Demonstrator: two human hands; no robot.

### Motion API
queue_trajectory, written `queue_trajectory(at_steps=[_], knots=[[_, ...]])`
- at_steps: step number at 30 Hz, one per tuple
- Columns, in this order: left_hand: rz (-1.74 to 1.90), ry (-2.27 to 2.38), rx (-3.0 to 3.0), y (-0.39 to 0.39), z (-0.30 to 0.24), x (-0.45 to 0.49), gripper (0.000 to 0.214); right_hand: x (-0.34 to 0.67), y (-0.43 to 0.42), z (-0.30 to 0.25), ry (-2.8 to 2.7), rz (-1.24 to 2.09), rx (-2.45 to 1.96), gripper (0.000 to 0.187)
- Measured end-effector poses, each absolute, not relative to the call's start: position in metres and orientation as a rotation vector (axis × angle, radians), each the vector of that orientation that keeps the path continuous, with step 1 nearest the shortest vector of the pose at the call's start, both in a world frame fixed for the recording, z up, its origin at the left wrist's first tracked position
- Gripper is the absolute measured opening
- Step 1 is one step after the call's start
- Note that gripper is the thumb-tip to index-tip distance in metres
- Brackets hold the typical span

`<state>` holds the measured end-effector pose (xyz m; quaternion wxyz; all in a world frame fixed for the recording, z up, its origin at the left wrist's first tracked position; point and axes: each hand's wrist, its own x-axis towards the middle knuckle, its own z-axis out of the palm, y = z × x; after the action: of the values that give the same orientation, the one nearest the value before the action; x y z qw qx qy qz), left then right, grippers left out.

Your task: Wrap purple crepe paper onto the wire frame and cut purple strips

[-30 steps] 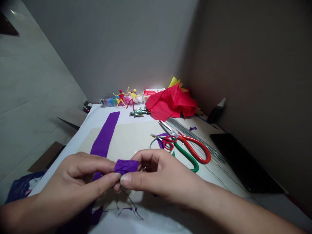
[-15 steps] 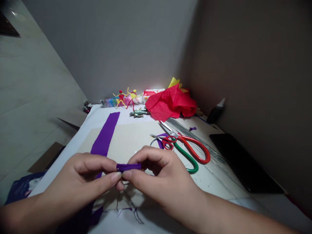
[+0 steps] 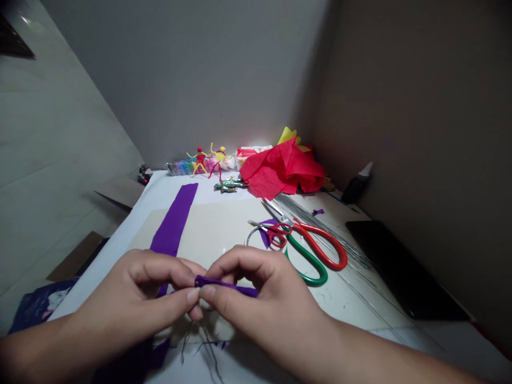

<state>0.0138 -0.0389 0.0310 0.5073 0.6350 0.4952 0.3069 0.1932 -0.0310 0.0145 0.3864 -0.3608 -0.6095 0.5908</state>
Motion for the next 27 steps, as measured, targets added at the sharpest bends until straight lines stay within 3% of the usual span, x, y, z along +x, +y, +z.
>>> queue_trajectory(at_steps=[7, 16, 27], knots=[[0.692, 1.124, 1.381, -0.033, 0.030, 0.010, 0.011, 0.191, -0.035, 0.011, -1.635, 1.119, -0.851, 0.006], [0.691, 1.040, 1.098, -0.027, 0.023, 0.006, 0.004, 0.195, -0.035, 0.009, -1.891, 0.670, -0.646, 0.030], [0.801, 0.975, 0.939, -0.021, 0.021, 0.006, 0.003, 0.206, -0.029, -0.011, -2.270, 0.084, -0.656, 0.036]])
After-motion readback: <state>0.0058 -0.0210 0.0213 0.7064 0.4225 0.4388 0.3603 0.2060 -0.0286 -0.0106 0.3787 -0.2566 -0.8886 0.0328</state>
